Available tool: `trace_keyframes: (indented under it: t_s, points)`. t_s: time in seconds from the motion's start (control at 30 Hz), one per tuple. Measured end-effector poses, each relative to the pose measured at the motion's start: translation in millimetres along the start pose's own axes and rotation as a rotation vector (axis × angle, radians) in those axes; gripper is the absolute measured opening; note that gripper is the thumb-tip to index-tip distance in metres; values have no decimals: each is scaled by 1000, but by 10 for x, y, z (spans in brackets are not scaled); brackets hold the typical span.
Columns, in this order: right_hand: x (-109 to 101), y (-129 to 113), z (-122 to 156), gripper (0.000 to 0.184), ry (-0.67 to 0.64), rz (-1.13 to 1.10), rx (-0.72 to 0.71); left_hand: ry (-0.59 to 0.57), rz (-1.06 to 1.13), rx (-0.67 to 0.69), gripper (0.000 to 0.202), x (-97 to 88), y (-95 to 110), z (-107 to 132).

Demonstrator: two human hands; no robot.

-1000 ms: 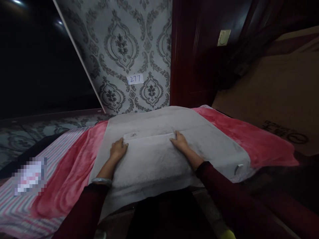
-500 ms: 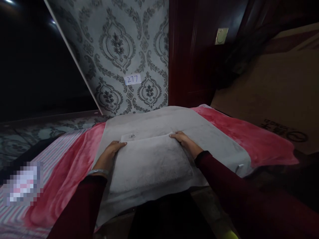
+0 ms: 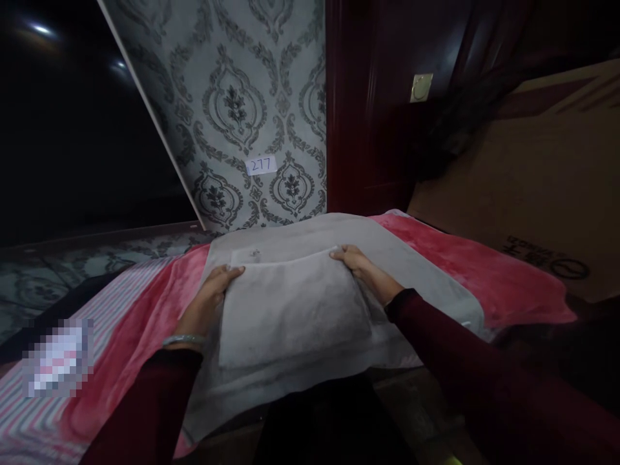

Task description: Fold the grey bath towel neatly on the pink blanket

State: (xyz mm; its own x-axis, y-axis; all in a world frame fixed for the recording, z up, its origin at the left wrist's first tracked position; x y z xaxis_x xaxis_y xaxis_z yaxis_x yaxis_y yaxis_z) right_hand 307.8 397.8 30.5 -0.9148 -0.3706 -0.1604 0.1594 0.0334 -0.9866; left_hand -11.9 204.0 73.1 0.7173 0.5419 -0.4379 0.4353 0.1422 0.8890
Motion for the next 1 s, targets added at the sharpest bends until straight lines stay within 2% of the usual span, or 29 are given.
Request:
trace_keyframes:
  t_s: [0.07, 0.13, 0.2, 0.27, 0.3, 0.37, 0.43, 0.47, 0.53, 0.57, 0.63, 0.7, 0.83, 1.0]
  points:
    - [-59, -353, -146, 25, -2, -45, -137, -29, 182, 21, 44, -106, 177, -169]
    - [-187, -751, -250, 28, 60, -53, -337, 33, 276, 157, 52, -282, 454, -301]
    - [-321, -1093, -262, 36, 129, 4, -558, 115, 267, 322, 60, -455, 722, -352]
    - [-416, -1247, -168, 44, 188, 93, -717, 158, 202, 441, 60, -559, 854, -311]
    - [-444, -1224, -86, 47, 219, 146, -755, 173, 153, 470, 58, -581, 838, -259]
    - [-457, -972, 128, 47, 276, 262, -749, 201, 21, 490, 50, -567, 637, -93]
    - [-404, -515, 375, 39, 260, 371, -687, 194, -145, 492, 40, -467, 266, 138]
    - [-339, -256, 497, 33, 177, 424, -666, 155, -217, 512, 36, -386, 60, 270]
    - [-203, 225, 726, 27, -19, 502, -650, 0, -355, 496, 29, -187, -359, 509]
    - [-147, 407, 828, 29, -108, 520, -669, -66, -428, 488, 29, -102, -531, 611]
    - [-85, 625, 973, 34, -212, 534, -719, -147, -546, 470, 34, 3, -762, 742]
    - [-79, 685, 1026, 37, -214, 543, -743, -185, -615, 455, 38, 39, -856, 770]
    - [-94, 687, 1037, 38, -196, 563, -719, -233, -643, 451, 38, 36, -873, 736]
    - [-245, 830, 1103, 44, -195, 547, -738, -201, -501, 449, 35, -89, -881, 811]
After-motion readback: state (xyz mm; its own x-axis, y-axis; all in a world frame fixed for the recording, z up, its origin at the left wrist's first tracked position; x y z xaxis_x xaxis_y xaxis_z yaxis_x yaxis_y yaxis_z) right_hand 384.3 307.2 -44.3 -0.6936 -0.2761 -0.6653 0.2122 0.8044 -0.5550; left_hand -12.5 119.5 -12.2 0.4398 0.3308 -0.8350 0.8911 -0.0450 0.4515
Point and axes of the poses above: each hand's wrist, its own z-axis away from the middle knuckle, its own x-axis out of the palm, y = z × x, the point moved 5 cm from there along -z, towards the middle knuckle, and after that the axes turned 3 degrees about -y, right-handed, at the moved point
